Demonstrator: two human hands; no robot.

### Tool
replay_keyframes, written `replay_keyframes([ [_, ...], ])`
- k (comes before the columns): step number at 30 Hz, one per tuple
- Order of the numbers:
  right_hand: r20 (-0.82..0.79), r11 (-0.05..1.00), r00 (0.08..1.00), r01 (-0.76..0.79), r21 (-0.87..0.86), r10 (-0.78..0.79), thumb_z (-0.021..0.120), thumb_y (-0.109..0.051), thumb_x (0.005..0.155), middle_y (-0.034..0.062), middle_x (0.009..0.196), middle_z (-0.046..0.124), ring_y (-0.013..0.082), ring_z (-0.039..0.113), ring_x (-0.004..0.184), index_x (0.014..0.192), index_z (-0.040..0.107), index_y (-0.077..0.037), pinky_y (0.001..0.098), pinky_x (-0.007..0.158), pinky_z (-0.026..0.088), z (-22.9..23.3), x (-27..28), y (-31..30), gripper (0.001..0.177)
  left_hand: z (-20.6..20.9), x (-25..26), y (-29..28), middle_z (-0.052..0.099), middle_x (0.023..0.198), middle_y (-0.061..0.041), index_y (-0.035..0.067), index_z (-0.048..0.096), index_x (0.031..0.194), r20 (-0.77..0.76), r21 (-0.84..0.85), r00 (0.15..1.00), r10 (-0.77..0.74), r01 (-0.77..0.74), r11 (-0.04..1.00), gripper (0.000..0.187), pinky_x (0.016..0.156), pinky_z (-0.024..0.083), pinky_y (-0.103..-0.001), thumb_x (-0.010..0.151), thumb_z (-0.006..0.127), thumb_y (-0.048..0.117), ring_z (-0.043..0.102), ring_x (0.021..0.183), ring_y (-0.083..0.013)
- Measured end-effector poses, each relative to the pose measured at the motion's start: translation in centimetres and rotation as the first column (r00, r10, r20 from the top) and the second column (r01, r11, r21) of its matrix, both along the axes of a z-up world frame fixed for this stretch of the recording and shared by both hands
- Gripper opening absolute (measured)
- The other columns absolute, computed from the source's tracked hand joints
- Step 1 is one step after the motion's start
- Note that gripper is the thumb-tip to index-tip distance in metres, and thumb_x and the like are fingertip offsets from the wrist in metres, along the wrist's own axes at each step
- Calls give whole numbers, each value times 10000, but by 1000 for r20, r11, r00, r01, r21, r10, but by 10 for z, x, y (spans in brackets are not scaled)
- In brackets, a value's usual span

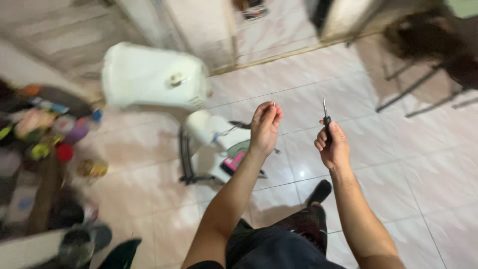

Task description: The person uses a screwdriver to loosen screws on the neck of a standing electric fan, then wipes the fan's base and neck with a cloth. The person repeatedly removes and replaces screws while cleaning the surface.

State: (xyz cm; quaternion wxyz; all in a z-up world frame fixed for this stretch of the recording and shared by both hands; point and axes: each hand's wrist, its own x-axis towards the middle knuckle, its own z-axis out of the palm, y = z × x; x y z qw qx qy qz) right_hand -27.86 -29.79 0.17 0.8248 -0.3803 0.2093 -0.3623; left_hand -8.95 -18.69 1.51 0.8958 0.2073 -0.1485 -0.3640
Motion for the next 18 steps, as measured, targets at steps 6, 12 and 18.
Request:
replay_keyframes([
  [6, -34, 985, 984, 174, 3, -173, 519, -311, 1101, -5, 703, 404, 109, 364, 600, 1151, 618, -31, 263, 530, 327, -9, -88, -109, 301, -2, -63, -116, 661, 1102, -29, 78, 631, 1192, 10, 104, 971, -239, 237, 966, 171, 972, 518, -275, 1022, 634, 58, 628, 1042, -106],
  [12, -195, 985, 966, 175, -3, -172, 516, -284, 1077, 2, 686, 406, 117, 360, 577, 1134, 613, -24, 275, 511, 326, 31, -182, -231, 283, 22, -151, -269, 659, 1075, -29, 76, 635, 1180, -93, 97, 948, -303, 312, 945, 141, 925, 530, -268, 1041, 617, 61, 632, 982, -97],
  [18, -208, 965, 944, 260, -10, -257, 519, -304, 1081, -1, 700, 409, 114, 360, 585, 1134, 615, -15, 266, 521, 331, 66, -236, -315, 310, 32, -181, -361, 659, 1065, -31, 41, 640, 1149, 27, 113, 933, -358, 353, 929, 116, 895, 537, -280, 1045, 606, 78, 622, 952, -110],
])
